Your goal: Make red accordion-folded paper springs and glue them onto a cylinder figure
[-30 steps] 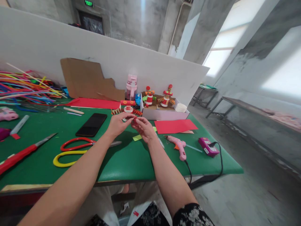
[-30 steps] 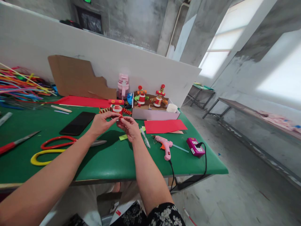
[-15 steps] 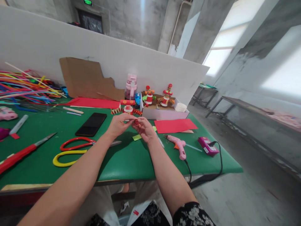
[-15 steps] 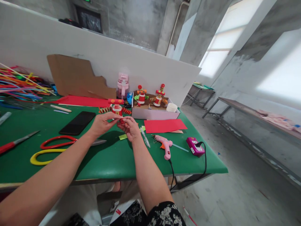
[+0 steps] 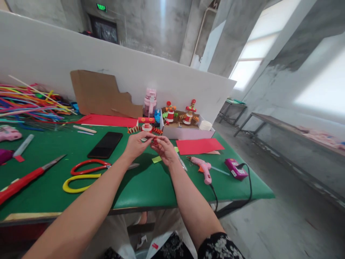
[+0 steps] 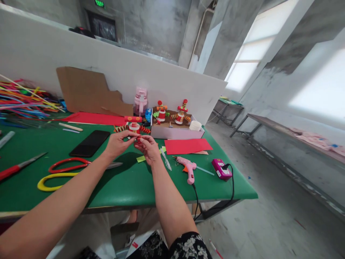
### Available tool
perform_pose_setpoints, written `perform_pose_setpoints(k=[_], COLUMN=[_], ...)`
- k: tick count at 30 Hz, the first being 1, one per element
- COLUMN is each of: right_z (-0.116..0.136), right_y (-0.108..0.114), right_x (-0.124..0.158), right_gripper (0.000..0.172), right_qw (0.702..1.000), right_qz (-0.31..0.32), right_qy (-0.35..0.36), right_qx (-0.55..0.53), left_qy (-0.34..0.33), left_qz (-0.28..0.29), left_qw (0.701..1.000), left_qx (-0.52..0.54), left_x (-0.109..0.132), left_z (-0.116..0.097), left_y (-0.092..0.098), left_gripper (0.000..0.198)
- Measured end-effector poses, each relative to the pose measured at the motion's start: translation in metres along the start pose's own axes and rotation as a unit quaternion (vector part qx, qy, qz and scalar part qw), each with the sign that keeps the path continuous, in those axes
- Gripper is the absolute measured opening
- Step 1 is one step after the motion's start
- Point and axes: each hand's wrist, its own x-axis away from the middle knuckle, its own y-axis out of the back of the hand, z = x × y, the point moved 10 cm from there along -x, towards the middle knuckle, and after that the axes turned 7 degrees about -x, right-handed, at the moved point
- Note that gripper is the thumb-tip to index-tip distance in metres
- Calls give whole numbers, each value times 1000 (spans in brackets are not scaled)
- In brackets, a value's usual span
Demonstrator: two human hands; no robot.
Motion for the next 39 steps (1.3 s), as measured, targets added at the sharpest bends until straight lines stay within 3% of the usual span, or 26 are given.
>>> perform_pose_setpoints(k=[13,22,25,31,36,39], right_z=[1,-6,-11,-9,-10,-13], right_y=[5,22,25,28,20,19], right_x=[23,32,33,39,42,43], right_gripper=[28,31,28,20,23,20], right_qw=[996,996,997,995,996,995], right_qz=[-52,-65,-66,-72,-55,-64], right_qy=[17,44,21,-12,-27,-39], right_qx=[-64,-34,-45,-72,-65,-72], left_qy=[40,32,66,137,141,142], left_qz=[-6,1,45,176,228,228], left_qw=[999,999,992,937,929,934], left_qx=[33,37,94,268,255,236], left_x=[2,4,4,10,17,18], left_z=[1,-5,0,5,6,6], left_y=[-2,-4,-12,-41,-53,-52], left_gripper=[24,21,23,60,58,50])
